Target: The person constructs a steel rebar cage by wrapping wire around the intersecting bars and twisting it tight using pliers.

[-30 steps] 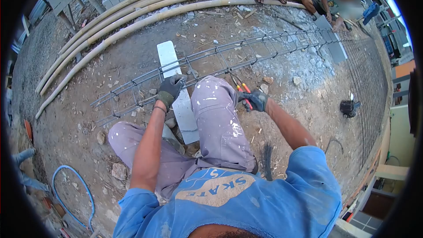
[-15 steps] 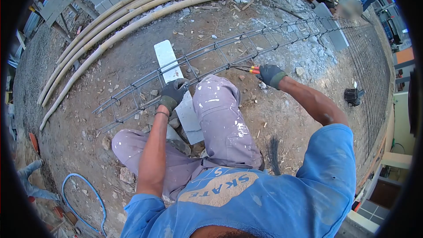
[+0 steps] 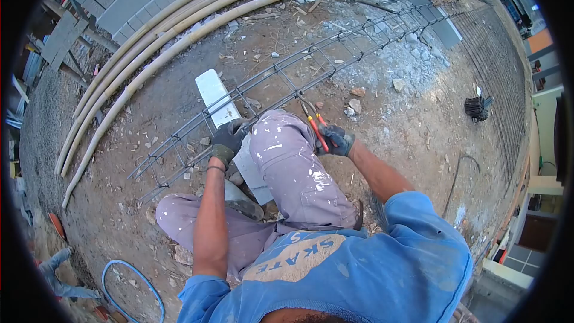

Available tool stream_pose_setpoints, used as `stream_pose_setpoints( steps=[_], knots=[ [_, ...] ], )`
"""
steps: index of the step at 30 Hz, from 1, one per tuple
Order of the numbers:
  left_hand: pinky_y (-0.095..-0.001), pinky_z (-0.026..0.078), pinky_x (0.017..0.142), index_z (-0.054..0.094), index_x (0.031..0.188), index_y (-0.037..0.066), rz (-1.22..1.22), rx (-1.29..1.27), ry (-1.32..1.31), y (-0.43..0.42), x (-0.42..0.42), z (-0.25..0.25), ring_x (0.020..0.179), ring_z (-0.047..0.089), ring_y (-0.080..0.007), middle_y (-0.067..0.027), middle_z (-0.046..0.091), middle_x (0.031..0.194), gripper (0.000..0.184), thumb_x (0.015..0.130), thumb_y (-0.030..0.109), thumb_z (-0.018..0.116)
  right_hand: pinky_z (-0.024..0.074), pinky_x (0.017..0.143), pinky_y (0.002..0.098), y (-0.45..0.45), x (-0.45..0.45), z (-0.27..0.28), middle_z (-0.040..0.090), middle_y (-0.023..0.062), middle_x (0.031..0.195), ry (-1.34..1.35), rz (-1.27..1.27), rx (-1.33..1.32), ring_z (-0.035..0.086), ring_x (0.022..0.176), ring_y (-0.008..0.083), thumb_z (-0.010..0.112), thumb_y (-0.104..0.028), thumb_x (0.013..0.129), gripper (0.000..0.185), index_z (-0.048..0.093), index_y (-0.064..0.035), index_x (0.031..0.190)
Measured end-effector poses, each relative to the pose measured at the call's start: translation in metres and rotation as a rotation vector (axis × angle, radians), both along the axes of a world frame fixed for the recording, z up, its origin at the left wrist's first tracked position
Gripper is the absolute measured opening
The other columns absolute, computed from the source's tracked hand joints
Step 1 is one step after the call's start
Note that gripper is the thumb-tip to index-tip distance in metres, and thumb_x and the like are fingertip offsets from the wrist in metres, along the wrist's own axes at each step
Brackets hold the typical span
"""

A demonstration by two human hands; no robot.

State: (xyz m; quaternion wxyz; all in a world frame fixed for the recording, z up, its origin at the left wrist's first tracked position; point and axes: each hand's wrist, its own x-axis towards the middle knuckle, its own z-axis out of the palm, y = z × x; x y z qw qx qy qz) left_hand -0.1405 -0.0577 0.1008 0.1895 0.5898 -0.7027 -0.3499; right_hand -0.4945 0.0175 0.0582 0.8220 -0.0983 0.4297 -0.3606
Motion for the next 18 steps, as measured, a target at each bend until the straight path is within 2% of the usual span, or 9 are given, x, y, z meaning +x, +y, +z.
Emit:
stream_pose_setpoints(
  steps=[1, 3, 5, 7, 8, 11, 15, 17, 18],
  knots=[
    [-0.0313, 0.050, 0.076, 0.067, 0.105, 0.006, 0.003, 0.011, -0.008, 0.000, 0.000, 0.000, 0.085, 0.065, -0.0203, -0.0131, 0.069, 0.094, 0.028, 0.088, 0.026, 0.057, 0.0498, 0.052, 0.0330, -0.002, -0.002, 0.009, 0.063, 0.0093, 0.079, -0.001, -0.004, -0.001, 0.057, 0.055, 0.0177, 0.065, -0.037, 0.086, 0.034, 0.057, -0.0049, 0.095],
    [-0.0312, 0.049, 0.076, 0.067, 0.105, 0.006, 0.005, 0.021, -0.018, 0.002, 0.000, 0.002, 0.085, 0.065, -0.0201, -0.0131, 0.069, 0.094, 0.028, 0.088, 0.026, 0.057, 0.0475, 0.051, 0.0319, -0.017, -0.020, 0.029, 0.063, 0.0081, 0.075, 0.426, 0.355, -0.119, 0.057, 0.056, 0.0161, 0.069, -0.036, 0.082, 0.032, 0.061, -0.0055, 0.086],
    [-0.0312, 0.049, 0.076, 0.067, 0.105, 0.006, -0.003, -0.038, -0.024, 0.002, -0.003, 0.009, 0.084, 0.065, -0.0190, -0.0126, 0.070, 0.093, 0.028, 0.088, 0.026, 0.057, 0.0474, 0.051, 0.0323, -0.036, -0.036, 0.020, 0.062, 0.0074, 0.070, 0.562, 0.518, -0.114, 0.059, 0.059, 0.0136, 0.072, -0.032, 0.078, 0.028, 0.063, -0.0056, 0.077],
    [-0.0318, 0.049, 0.076, 0.067, 0.105, 0.006, -0.007, -0.029, -0.022, 0.003, -0.003, 0.010, 0.084, 0.065, -0.0193, -0.0124, 0.070, 0.094, 0.028, 0.088, 0.026, 0.057, 0.0497, 0.056, 0.0357, -0.041, -0.026, 0.060, 0.064, 0.0138, 0.069, 1.037, 0.753, -0.376, 0.064, 0.064, 0.0203, 0.073, -0.033, 0.071, 0.031, 0.063, -0.0036, 0.070],
    [-0.0324, 0.049, 0.076, 0.067, 0.105, 0.006, -0.013, -0.019, -0.019, 0.003, -0.003, 0.010, 0.084, 0.065, -0.0196, -0.0122, 0.070, 0.094, 0.029, 0.088, 0.027, 0.057, 0.0501, 0.061, 0.0393, -0.038, -0.028, 0.040, 0.065, 0.0220, 0.075, 1.547, 0.705, -0.775, 0.066, 0.070, 0.0310, 0.071, -0.036, 0.065, 0.039, 0.064, 0.0009, 0.074],
    [-0.0330, 0.049, 0.077, 0.067, 0.104, 0.005, 0.014, 0.059, -0.013, 0.005, -0.003, 0.006, 0.085, 0.065, -0.0210, -0.0120, 0.070, 0.095, 0.029, 0.088, 0.027, 0.057, 0.0498, 0.066, 0.0428, -0.039, -0.036, 0.024, 0.064, 0.0272, 0.081, 1.715, 0.674, -0.910, 0.064, 0.078, 0.0404, 0.071, -0.042, 0.060, 0.050, 0.064, 0.0039, 0.078],
    [-0.0415, 0.048, 0.079, 0.067, 0.104, 0.015, 0.008, 0.058, -0.004, 0.006, 0.002, 0.002, 0.092, 0.063, -0.0326, -0.0139, 0.068, 0.096, 0.031, 0.085, 0.037, 0.057, 0.0505, 0.061, 0.0389, -0.053, -0.042, 0.025, 0.065, 0.0218, 0.076, 1.573, 0.819, -0.719, 0.065, 0.069, 0.0328, 0.069, -0.038, 0.068, 0.044, 0.064, 0.0034, 0.080],
    [-0.0409, 0.049, 0.078, 0.067, 0.104, 0.014, 0.030, 0.107, -0.011, 0.007, -0.004, 0.018, 0.090, 0.064, -0.0317, -0.0132, 0.068, 0.094, 0.031, 0.085, 0.037, 0.058, 0.0488, 0.051, 0.0345, -0.042, -0.029, 0.050, 0.065, 0.0144, 0.071, 0.997, 0.625, -0.308, 0.063, 0.060, 0.0231, 0.066, -0.033, 0.076, 0.034, 0.064, 0.0009, 0.074],
    [-0.0409, 0.049, 0.078, 0.067, 0.104, 0.014, 0.027, 0.106, -0.009, 0.004, -0.003, 0.014, 0.090, 0.064, -0.0317, -0.0132, 0.068, 0.094, 0.031, 0.085, 0.037, 0.058, 0.0453, 0.044, 0.0285, -0.036, -0.027, 0.035, 0.062, 0.0064, 0.065, 0.832, 0.518, -0.262, 0.057, 0.050, 0.0134, 0.063, -0.028, 0.084, 0.026, 0.064, -0.0030, 0.079]
  ],
)
